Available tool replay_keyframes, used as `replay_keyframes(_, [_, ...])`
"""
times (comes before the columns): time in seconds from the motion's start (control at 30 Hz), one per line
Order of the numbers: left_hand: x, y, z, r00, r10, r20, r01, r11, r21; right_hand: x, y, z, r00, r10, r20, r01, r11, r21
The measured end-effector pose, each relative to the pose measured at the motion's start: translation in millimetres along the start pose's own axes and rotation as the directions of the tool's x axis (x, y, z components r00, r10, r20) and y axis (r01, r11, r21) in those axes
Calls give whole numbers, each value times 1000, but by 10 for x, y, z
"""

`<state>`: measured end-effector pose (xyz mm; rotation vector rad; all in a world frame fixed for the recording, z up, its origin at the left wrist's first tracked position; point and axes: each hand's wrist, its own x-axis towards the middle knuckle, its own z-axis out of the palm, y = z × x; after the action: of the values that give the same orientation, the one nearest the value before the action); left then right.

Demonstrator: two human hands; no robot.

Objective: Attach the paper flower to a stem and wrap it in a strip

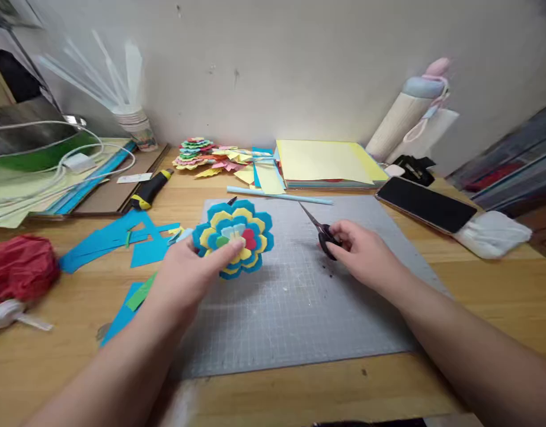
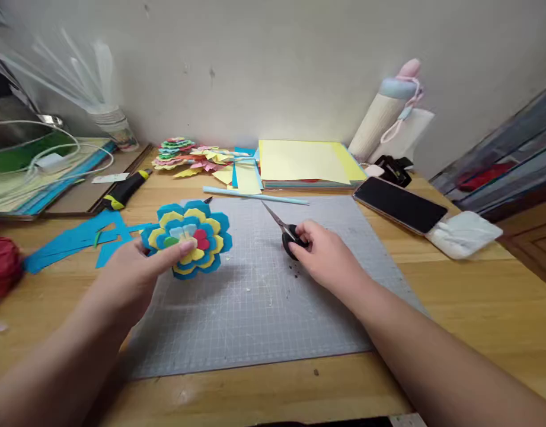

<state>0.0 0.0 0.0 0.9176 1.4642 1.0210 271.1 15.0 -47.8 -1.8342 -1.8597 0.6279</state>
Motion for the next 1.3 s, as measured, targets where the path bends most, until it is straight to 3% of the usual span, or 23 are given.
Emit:
replay_keyframes(0.17, [118, -120, -29, 983, -1, 182, 31, 987, -157, 38, 64, -45, 997, -12, -74, 4, 995, -100])
replay_keyframes(0.33, [32, -144, 9, 931, -76, 358, 133, 981, -139, 1, 32, -88, 985, -147, -90, 127, 972, -198])
replay_keyframes(0.4, [-13, -160, 45, 916, -95, 389, 151, 982, -114, -88, -81, -102, 978, -175, -112, 163, 981, -108])
replay_keyframes(0.47, [-53, -187, 89, 898, -118, 423, 169, 982, -86, -216, -243, -84, 990, -133, -54, 141, 971, 192])
replay_keyframes(0.5, [-72, -202, 110, 888, -129, 441, 177, 982, -69, -284, -329, -59, 991, -101, 85, 58, 910, 410])
replay_keyframes(0.53, [-91, -216, 129, 879, -139, 456, 181, 982, -50, -349, -411, -23, 957, -116, 267, -68, 804, 591])
replay_keyframes(0.6, [-128, -234, 152, 865, -157, 476, 177, 984, 1, -454, -543, 71, 840, -187, 510, -297, 628, 719])
replay_keyframes(0.67, [-162, -231, 156, 862, -171, 477, 162, 985, 60, -515, -615, 164, 814, -190, 548, -395, 512, 763])
replay_keyframes(0.73, [-186, -215, 144, 862, -182, 473, 148, 983, 109, -539, -635, 230, 832, -170, 528, -423, 421, 803])
replay_keyframes(0.87, [-200, -196, 120, 876, -127, 464, 136, 991, 15, -540, -621, 266, 841, -171, 513, -454, 290, 842])
replay_keyframes(0.97, [-197, -198, 127, 858, -125, 498, 166, 985, -40, -538, -623, 260, 838, -173, 518, -466, 269, 843])
replay_keyframes(1.1, [-202, -189, 146, 824, -143, 549, 152, 988, 28, -553, -621, 265, 840, -179, 512, -446, 310, 840])
replay_keyframes(1.3, [-216, -211, 152, 863, -95, 496, 80, 996, 51, -594, -589, 280, 850, -202, 487, -383, 397, 834])
